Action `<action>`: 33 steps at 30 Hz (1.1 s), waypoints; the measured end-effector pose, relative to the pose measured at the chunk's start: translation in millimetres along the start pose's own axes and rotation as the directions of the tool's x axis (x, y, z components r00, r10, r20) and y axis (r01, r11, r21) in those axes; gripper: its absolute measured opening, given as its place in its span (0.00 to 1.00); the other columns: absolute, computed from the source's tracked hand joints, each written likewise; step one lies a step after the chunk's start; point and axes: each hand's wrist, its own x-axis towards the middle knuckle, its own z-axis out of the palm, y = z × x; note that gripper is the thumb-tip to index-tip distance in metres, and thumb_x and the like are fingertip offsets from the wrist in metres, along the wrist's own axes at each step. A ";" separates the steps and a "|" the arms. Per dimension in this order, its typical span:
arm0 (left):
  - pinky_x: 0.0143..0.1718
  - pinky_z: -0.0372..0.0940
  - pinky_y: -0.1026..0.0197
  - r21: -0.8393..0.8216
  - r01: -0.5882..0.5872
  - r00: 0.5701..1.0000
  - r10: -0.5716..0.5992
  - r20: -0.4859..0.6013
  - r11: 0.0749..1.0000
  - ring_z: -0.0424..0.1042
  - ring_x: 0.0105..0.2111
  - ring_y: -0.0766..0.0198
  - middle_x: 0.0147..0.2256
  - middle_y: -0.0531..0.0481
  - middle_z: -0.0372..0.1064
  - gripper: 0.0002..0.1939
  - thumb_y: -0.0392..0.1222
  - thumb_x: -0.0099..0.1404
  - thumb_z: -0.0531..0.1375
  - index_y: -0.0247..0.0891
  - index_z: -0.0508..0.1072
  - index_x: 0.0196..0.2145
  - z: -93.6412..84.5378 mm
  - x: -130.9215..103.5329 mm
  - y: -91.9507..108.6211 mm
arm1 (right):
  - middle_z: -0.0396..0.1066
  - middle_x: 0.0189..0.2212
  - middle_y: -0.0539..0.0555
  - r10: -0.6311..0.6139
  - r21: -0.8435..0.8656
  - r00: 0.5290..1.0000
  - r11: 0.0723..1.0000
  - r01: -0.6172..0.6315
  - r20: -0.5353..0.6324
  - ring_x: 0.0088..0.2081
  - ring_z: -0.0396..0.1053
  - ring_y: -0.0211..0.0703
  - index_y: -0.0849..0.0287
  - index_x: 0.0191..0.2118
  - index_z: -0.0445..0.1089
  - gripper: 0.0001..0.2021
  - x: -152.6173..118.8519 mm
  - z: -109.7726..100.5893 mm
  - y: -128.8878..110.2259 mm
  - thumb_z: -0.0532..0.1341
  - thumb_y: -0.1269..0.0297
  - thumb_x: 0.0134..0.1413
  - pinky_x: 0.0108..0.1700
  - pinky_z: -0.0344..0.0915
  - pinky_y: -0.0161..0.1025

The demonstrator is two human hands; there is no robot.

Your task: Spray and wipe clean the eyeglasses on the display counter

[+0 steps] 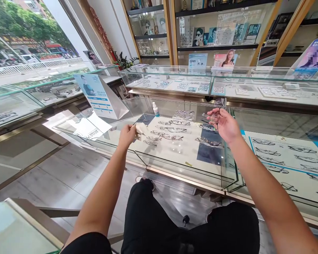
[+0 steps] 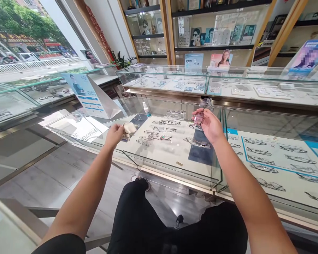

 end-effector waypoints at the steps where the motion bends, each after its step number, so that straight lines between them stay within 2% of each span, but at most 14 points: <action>1: 0.39 0.70 0.54 -0.069 0.020 1.000 -0.021 -0.006 0.997 0.72 0.34 0.54 0.29 0.49 0.68 0.08 0.46 0.66 0.60 0.43 0.65 0.35 -1.3 -0.5 4.3 | 0.85 0.42 0.54 -0.005 0.003 1.000 1.000 0.005 -0.002 0.41 0.81 0.44 0.52 0.40 0.80 0.08 0.3 -0.5 -0.6 0.68 0.55 0.64 0.40 0.77 0.38; 5: 0.29 0.66 0.62 -0.322 0.044 0.998 -0.025 0.061 0.946 0.69 0.27 0.62 0.29 0.53 0.66 0.13 0.50 0.66 0.62 0.42 0.64 0.40 -1.3 -6.7 35.0 | 0.85 0.42 0.54 -0.021 0.019 1.000 1.000 0.021 -0.002 0.41 0.81 0.43 0.53 0.40 0.80 0.08 1.2 -1.5 -2.2 0.68 0.56 0.63 0.40 0.77 0.37; 7: 0.26 0.63 0.66 -0.506 0.031 0.985 0.060 0.163 0.862 0.68 0.26 0.65 0.31 0.51 0.69 0.16 0.50 0.62 0.66 0.41 0.68 0.42 4.4 -14.1 58.0 | 0.85 0.42 0.54 -0.024 0.021 1.000 0.999 0.024 -0.002 0.42 0.81 0.43 0.53 0.40 0.80 0.08 1.7 -1.6 -2.6 0.68 0.56 0.63 0.41 0.77 0.37; 9: 0.23 0.60 0.67 -0.632 0.058 0.940 0.170 0.294 0.772 0.67 0.26 0.66 0.32 0.49 0.72 0.18 0.51 0.59 0.69 0.38 0.72 0.40 15.6 -25.5 82.8 | 0.85 0.42 0.54 -0.025 0.019 1.000 0.999 0.025 -0.001 0.42 0.81 0.44 0.52 0.40 0.79 0.08 2.3 -1.8 -3.3 0.68 0.55 0.64 0.41 0.77 0.38; 11: 0.22 0.60 0.67 -0.650 0.097 0.873 0.249 0.419 0.753 0.69 0.26 0.65 0.32 0.48 0.72 0.19 0.55 0.61 0.69 0.37 0.73 0.40 32.2 -40.7 105.4 | 0.85 0.42 0.54 -0.026 0.016 1.000 1.000 0.026 0.001 0.42 0.81 0.44 0.52 0.40 0.79 0.08 2.9 -2.3 -4.3 0.68 0.54 0.64 0.41 0.77 0.38; 13: 0.24 0.62 0.66 -0.613 0.076 0.807 0.312 0.501 0.787 0.70 0.27 0.65 0.33 0.48 0.74 0.21 0.57 0.62 0.69 0.38 0.72 0.41 52.4 -58.8 122.7 | 0.85 0.43 0.54 -0.030 0.011 1.000 0.999 0.030 -0.003 0.43 0.81 0.44 0.52 0.41 0.78 0.08 3.6 -3.1 -5.5 0.67 0.54 0.64 0.41 0.77 0.39; 15: 0.24 0.60 0.65 -0.517 -0.046 0.739 0.377 0.558 0.855 0.69 0.25 0.65 0.33 0.52 0.73 0.23 0.53 0.59 0.72 0.41 0.71 0.45 73.1 -77.3 133.9 | 0.85 0.43 0.54 -0.040 0.005 0.999 0.999 0.040 -0.012 0.43 0.81 0.44 0.52 0.41 0.78 0.08 4.1 -4.0 -6.5 0.67 0.54 0.65 0.41 0.77 0.39; 17: 0.27 0.59 0.63 -0.432 -0.232 0.625 0.474 0.620 0.872 0.68 0.26 0.64 0.32 0.55 0.71 0.22 0.51 0.60 0.71 0.42 0.71 0.47 90.6 -93.6 140.7 | 0.85 0.44 0.54 -0.051 0.005 0.999 0.999 0.051 -0.016 0.43 0.81 0.44 0.52 0.41 0.78 0.08 4.6 -4.8 -6.8 0.66 0.55 0.65 0.42 0.77 0.39; 20: 0.35 0.62 0.60 -0.343 -0.578 0.423 0.631 0.650 0.741 0.67 0.32 0.61 0.34 0.53 0.70 0.15 0.48 0.67 0.66 0.41 0.75 0.48 107.8 -109.6 147.4 | 0.84 0.43 0.54 -0.058 0.015 0.998 0.998 0.058 -0.006 0.43 0.81 0.44 0.53 0.41 0.79 0.08 4.9 -5.1 -6.6 0.66 0.56 0.64 0.41 0.76 0.38; 22: 0.40 0.64 0.58 -0.318 -0.704 0.310 0.677 0.667 0.635 0.69 0.36 0.59 0.38 0.51 0.74 0.13 0.45 0.69 0.63 0.41 0.76 0.50 114.2 -114.8 150.7 | 0.84 0.43 0.54 -0.060 0.016 0.998 0.998 0.061 -0.001 0.43 0.81 0.44 0.53 0.41 0.79 0.08 5.0 -4.8 -6.4 0.66 0.55 0.64 0.42 0.76 0.38; 23: 0.43 0.65 0.57 -0.321 -0.731 0.269 0.687 0.675 0.602 0.71 0.38 0.58 0.40 0.50 0.75 0.14 0.44 0.70 0.62 0.41 0.76 0.51 116.8 -116.1 151.7 | 0.84 0.43 0.54 -0.060 0.012 0.998 0.998 0.060 -0.001 0.44 0.81 0.45 0.53 0.41 0.79 0.08 5.0 -4.5 -6.3 0.67 0.55 0.64 0.42 0.77 0.39; 26: 0.49 0.68 0.55 -0.352 -0.752 0.198 0.701 0.685 0.557 0.75 0.44 0.56 0.49 0.45 0.78 0.17 0.43 0.72 0.61 0.40 0.75 0.56 124.7 -117.5 150.7 | 0.84 0.44 0.54 -0.065 -0.008 0.998 0.998 0.065 0.000 0.44 0.80 0.45 0.52 0.42 0.78 0.09 5.2 -3.6 -6.0 0.67 0.53 0.64 0.43 0.77 0.40; 30: 0.57 0.70 0.51 -0.335 -0.787 0.149 0.685 0.713 0.519 0.77 0.52 0.51 0.55 0.41 0.79 0.23 0.41 0.72 0.61 0.38 0.74 0.63 138.5 -116.9 140.1 | 0.84 0.44 0.54 -0.069 -0.024 0.998 0.997 0.069 0.003 0.43 0.80 0.46 0.51 0.42 0.77 0.10 5.9 -3.3 -6.0 0.67 0.51 0.65 0.44 0.78 0.41; 33: 0.60 0.70 0.49 -0.282 -0.843 0.114 0.665 0.738 0.457 0.76 0.56 0.48 0.56 0.39 0.79 0.25 0.41 0.72 0.63 0.37 0.74 0.65 148.4 -116.6 132.0 | 0.84 0.43 0.54 -0.061 -0.019 0.998 0.998 0.061 0.004 0.43 0.80 0.46 0.52 0.43 0.77 0.11 6.0 -3.4 -6.4 0.67 0.50 0.65 0.45 0.78 0.41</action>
